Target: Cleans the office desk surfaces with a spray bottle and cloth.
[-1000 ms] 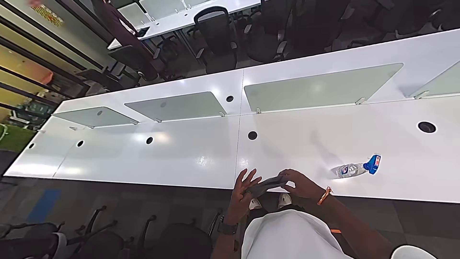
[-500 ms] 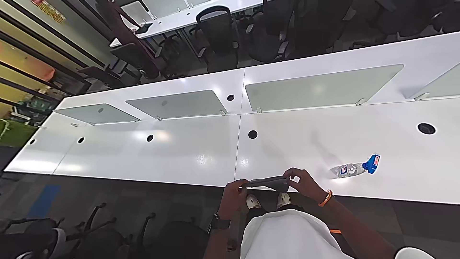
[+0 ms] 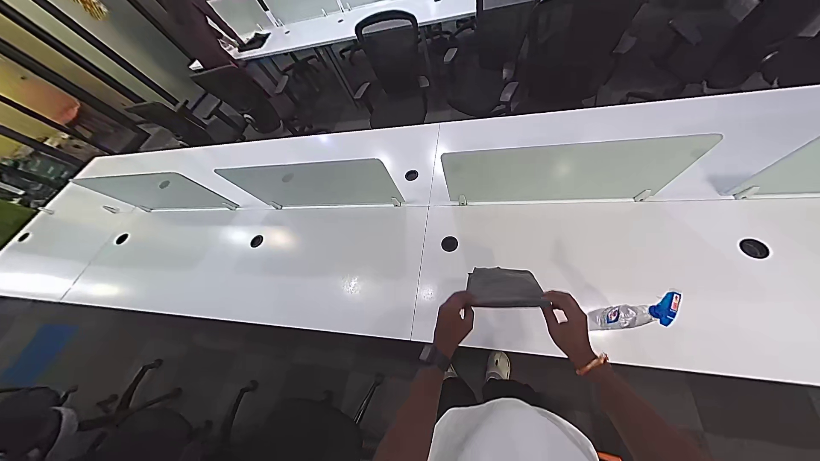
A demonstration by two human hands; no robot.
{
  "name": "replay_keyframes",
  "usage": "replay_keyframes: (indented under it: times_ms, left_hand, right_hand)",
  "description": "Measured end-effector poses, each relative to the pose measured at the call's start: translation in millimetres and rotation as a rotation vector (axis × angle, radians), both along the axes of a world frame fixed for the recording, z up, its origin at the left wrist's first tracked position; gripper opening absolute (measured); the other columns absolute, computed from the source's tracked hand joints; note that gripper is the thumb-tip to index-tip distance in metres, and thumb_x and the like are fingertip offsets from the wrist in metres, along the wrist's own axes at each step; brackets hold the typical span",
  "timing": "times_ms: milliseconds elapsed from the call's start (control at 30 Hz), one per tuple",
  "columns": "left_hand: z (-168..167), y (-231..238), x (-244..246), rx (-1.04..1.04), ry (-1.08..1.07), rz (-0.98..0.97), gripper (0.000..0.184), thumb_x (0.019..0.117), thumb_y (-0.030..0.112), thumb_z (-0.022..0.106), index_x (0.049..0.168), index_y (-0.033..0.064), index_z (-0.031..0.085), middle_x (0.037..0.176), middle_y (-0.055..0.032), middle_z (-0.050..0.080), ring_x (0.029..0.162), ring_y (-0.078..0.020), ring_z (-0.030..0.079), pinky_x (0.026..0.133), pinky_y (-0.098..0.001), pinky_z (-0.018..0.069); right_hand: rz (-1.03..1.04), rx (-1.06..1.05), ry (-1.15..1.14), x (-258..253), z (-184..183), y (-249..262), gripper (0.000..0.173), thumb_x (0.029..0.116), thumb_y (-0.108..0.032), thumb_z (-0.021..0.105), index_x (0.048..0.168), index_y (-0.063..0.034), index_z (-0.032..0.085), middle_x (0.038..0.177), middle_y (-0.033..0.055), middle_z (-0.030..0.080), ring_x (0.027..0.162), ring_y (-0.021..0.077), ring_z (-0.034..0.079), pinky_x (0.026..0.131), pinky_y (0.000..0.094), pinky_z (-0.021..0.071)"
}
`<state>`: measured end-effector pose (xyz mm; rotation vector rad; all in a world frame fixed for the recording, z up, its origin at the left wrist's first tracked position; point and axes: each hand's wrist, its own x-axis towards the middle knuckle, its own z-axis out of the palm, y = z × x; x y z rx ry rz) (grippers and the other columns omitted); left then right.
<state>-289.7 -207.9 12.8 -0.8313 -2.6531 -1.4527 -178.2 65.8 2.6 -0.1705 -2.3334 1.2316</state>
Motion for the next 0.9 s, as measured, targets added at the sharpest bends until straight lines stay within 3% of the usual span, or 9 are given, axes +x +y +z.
replay_keyframes:
  times_ms: [133,233,300,400,567,633,767,833,900]
  left_hand:
    - [-70,-17,46,-0.108,-0.072,-0.006,0.024,0.0958,0.001,0.057,0.111,0.0001,0.075,0.133,-0.0146,0.068,0.127,-0.0241,0.064,0.110,-0.0394,0.0510]
    - [-126,-42,71,-0.403,-0.338,-0.033,0.030,0.1040,0.012,0.050,0.122,0.0032,0.072,0.142,-0.0144,0.062,0.130,-0.0248,0.061,0.112,-0.0404,0.0482]
    - [-151,-58,77,-0.550,-0.473,-0.036,0.033,0.1071,0.014,0.044,0.126,0.0032,0.069,0.143,-0.0151,0.060,0.129,-0.0265,0.062,0.110,-0.0426,0.0494]
    - [-174,-71,77,-0.577,-0.509,-0.014,0.033,0.1074,0.015,0.044,0.128,0.0051,0.068,0.143,-0.0144,0.061,0.124,-0.0284,0.065,0.106,-0.0458,0.0523]
    - [-187,-76,62,-0.404,-0.340,0.033,0.028,0.1051,0.009,0.048,0.117,0.0012,0.072,0.133,-0.0172,0.065,0.113,-0.0273,0.070,0.101,-0.0407,0.0558]
    - [-191,-82,51,-0.382,-0.220,0.075,0.025,0.1022,0.006,0.052,0.112,0.0041,0.075,0.125,-0.0161,0.069,0.111,-0.0271,0.070,0.100,-0.0409,0.0560]
    - [-196,-103,37,-0.495,-0.102,0.144,0.026,0.0976,0.005,0.057,0.108,0.0142,0.079,0.117,-0.0114,0.071,0.100,-0.0292,0.069,0.087,-0.0453,0.0564]
    - [-206,-117,28,-0.477,-0.072,0.180,0.023,0.0981,0.008,0.058,0.105,0.0146,0.079,0.113,-0.0110,0.072,0.095,-0.0277,0.070,0.084,-0.0446,0.0572]
    - [-215,-130,27,-0.440,-0.081,0.187,0.022,0.1003,0.012,0.058,0.106,0.0136,0.079,0.111,-0.0114,0.072,0.093,-0.0268,0.071,0.084,-0.0439,0.0579]
  right_hand:
    - [0.020,0.213,-0.147,47,-59,-17,0.017,0.0910,-0.016,0.063,0.100,-0.0057,0.073,0.116,0.0132,0.070,0.115,0.0251,0.066,0.099,0.0387,0.0558]
    - [0.259,0.372,-0.642,74,-109,-29,0.027,0.0943,-0.014,0.060,0.118,-0.0103,0.073,0.130,0.0117,0.067,0.126,0.0318,0.060,0.105,0.0501,0.0492]
    - [0.357,0.408,-0.754,79,-126,-41,0.034,0.0904,-0.013,0.062,0.123,-0.0123,0.072,0.136,0.0108,0.064,0.130,0.0338,0.057,0.106,0.0537,0.0470]
    - [0.414,0.436,-0.735,71,-141,-61,0.035,0.0901,-0.016,0.062,0.124,-0.0118,0.071,0.138,0.0104,0.063,0.133,0.0320,0.055,0.112,0.0512,0.0433]
    - [0.525,0.507,-0.619,33,-166,-101,0.035,0.1026,-0.028,0.049,0.132,-0.0202,0.068,0.146,0.0054,0.058,0.143,0.0288,0.047,0.119,0.0514,0.0341]
    - [0.575,0.581,-0.541,14,-181,-116,0.039,0.1040,-0.040,0.047,0.136,-0.0252,0.064,0.153,0.0035,0.052,0.148,0.0293,0.040,0.121,0.0574,0.0281]
    - [0.777,0.737,-0.594,-20,-211,-139,0.066,0.0968,-0.068,0.045,0.154,-0.0347,0.045,0.170,0.0042,0.025,0.157,0.0351,0.017,0.120,0.0712,0.0132]
    - [0.861,0.774,-0.600,-41,-223,-145,0.071,0.0958,-0.069,0.045,0.158,-0.0358,0.038,0.172,0.0050,0.017,0.159,0.0365,0.010,0.119,0.0729,0.0089]
    - [0.871,0.806,-0.550,-47,-233,-148,0.065,0.0979,-0.065,0.047,0.157,-0.0371,0.040,0.171,0.0045,0.021,0.158,0.0363,0.015,0.119,0.0723,0.0120]
